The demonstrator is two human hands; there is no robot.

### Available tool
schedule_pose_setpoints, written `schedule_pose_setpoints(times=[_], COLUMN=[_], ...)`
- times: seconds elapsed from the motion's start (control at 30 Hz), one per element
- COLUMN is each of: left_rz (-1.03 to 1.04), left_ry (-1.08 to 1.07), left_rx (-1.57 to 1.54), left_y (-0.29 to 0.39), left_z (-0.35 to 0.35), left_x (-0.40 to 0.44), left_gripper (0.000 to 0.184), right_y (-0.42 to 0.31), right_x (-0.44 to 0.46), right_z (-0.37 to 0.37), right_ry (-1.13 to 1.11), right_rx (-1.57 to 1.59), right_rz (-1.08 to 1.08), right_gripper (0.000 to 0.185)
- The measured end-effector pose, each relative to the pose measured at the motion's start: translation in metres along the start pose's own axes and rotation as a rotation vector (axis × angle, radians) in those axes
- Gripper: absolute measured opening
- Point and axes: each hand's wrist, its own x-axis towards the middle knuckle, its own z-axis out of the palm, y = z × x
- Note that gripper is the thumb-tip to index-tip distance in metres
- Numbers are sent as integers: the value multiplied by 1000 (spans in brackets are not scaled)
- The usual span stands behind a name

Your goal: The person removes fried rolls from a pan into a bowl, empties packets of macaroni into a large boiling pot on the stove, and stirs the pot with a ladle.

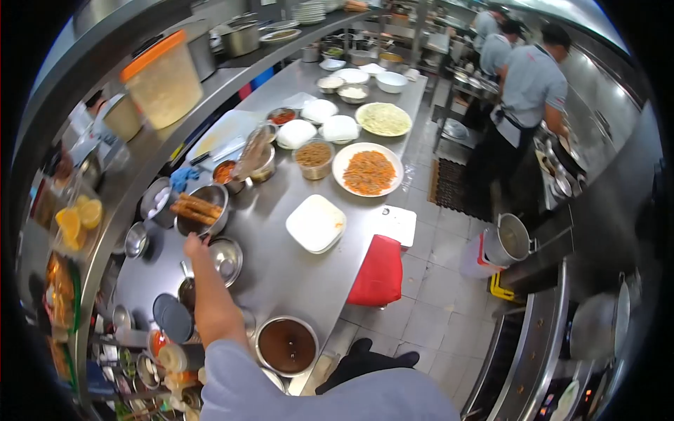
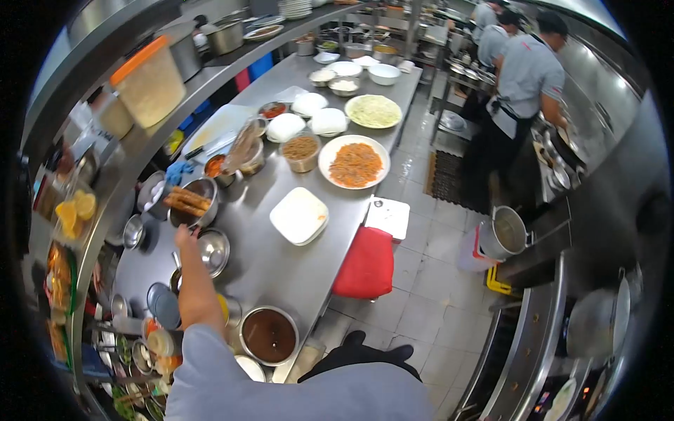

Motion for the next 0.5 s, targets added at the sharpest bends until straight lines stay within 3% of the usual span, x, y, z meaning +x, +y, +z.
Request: schedule_pose_setpoints(times=[0.23,0.3,0.4,0.5], left_rz=[-74,73,313,348], left_ry=[-65,45,210,60], left_rx=[-125,-63,5,5], left_y=[-26,-30,-13,0], left_z=[-24,-27,-10,18], left_x=[37,20,-7,-77], left_gripper=[28,29,35,35], right_y=[26,41,59,77], right_x=[-5,7,14,17], right_z=[8,24,42,66], right_ry=[-30,63,-7,-60], right_rx=[-48,128,194,155], right_rz=[89,59,102,109], right_gripper=[51,27,25,26])
